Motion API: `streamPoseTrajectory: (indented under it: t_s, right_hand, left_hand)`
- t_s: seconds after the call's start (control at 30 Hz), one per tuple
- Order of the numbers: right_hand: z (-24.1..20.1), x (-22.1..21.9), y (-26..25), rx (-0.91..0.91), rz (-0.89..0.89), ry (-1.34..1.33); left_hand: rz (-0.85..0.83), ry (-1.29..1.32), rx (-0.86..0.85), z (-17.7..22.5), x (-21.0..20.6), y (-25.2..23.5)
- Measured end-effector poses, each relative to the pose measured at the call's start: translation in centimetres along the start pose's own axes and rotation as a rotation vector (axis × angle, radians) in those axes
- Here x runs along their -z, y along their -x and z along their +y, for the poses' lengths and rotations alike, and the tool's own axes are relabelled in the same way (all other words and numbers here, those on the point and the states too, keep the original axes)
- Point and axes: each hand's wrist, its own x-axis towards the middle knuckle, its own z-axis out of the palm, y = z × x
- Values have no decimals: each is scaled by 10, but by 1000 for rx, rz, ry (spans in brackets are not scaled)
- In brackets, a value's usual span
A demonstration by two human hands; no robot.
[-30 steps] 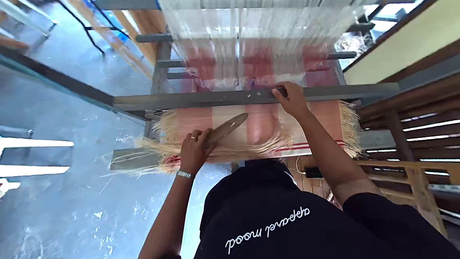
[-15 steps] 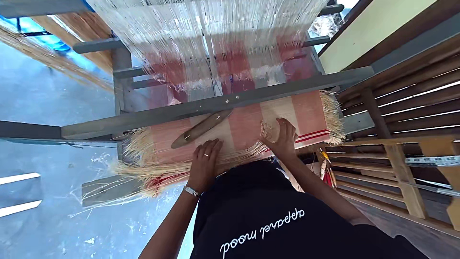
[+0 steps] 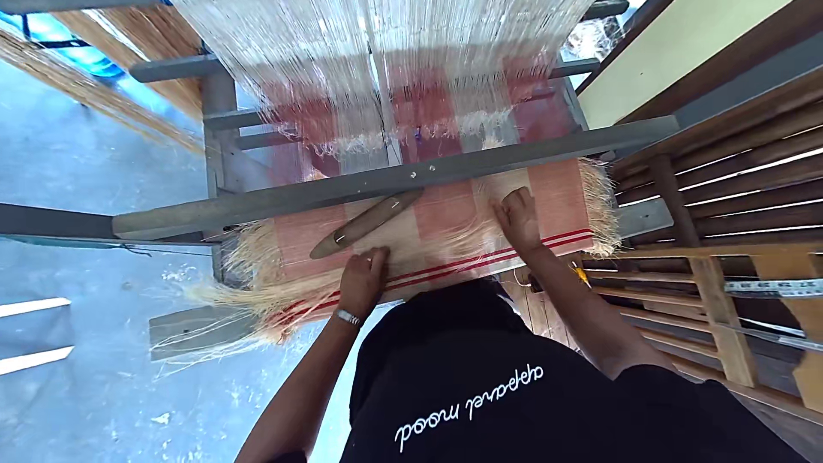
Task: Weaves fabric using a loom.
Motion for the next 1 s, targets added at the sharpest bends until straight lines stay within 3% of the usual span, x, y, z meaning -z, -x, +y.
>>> streamPoseTrajectory:
  t_s: [0.1,0.2,0.27,0.4,0.57,0.8,1.0]
  right_hand:
    - [2,31,-15,-28,66,40]
    - [11,49,-9,-146,-150,6]
    - [16,57,7,-201,-184,-14]
    - [11,71,42,-277,-134,-65]
    - [9,67,65,-266,-196,-93]
    - [-2,52,35,-326,-128,-243]
    - [-26,39,-11,-147,9,-247]
  left_hand:
    - [50,-21,-91,-3,-7,-11]
    - [-49,-44,-71,-11,-7,11]
    - [-47,-43,-40,-17,-5,33]
    - [59,-50,71,-19,11,61]
    - [214,-63,187,-15,32,55]
    - [223,-42,180,-26,37,30]
    - [126,-111,370,-72,47,46]
